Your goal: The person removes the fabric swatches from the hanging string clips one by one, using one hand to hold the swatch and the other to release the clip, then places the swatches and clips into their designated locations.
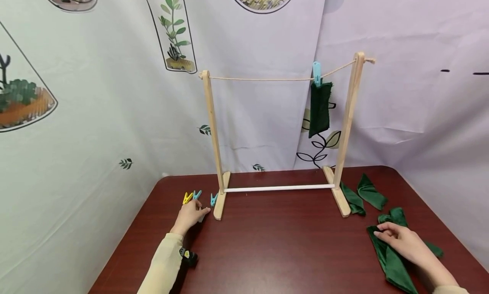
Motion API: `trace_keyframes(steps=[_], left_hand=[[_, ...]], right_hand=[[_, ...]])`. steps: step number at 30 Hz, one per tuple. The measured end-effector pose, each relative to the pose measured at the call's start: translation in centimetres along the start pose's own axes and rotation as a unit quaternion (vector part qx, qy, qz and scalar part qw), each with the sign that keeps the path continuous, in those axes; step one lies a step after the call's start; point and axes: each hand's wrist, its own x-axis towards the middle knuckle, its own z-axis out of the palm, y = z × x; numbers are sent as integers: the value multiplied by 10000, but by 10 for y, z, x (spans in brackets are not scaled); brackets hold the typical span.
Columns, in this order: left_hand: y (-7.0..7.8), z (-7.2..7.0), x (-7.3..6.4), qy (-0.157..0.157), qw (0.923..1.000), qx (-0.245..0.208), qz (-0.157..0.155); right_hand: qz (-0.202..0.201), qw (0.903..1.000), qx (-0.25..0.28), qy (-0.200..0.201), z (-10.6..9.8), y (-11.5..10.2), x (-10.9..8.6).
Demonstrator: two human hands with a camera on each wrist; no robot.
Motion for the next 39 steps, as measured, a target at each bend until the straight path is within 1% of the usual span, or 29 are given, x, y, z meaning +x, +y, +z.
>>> trace_keyframes(steps=[8, 15, 19, 24, 27, 31, 35, 39], left_hand=[[-1, 1, -1, 11, 10000, -66, 61], [-5, 3, 0, -28, 10000, -68, -21], [-6, 2, -1, -37, 9999, -125, 4], [-6, -3, -1, 82, 9996, -172, 194], [-7, -6, 0, 151, 9996, -142, 185], [-6, -12, 1, 213, 9996, -139, 148], [-5, -18, 2, 269, 9993, -79, 235], [-4, -25, 1, 306, 9992, -20, 239]], right_hand=[[32, 10000, 29, -11, 1, 0, 0], [25, 10000, 46, -19, 3, 1, 0], [18, 10000, 61, -56, 1, 1, -1], [48, 9999, 61, -89, -3, 0, -1], [46, 9999, 84, -88, -5, 1, -3], [106, 9995, 292, -34, -8, 1, -6], [157, 9981, 587, 44, -14, 2, -9], [131, 9974, 694, 132, -21, 3, -13]])
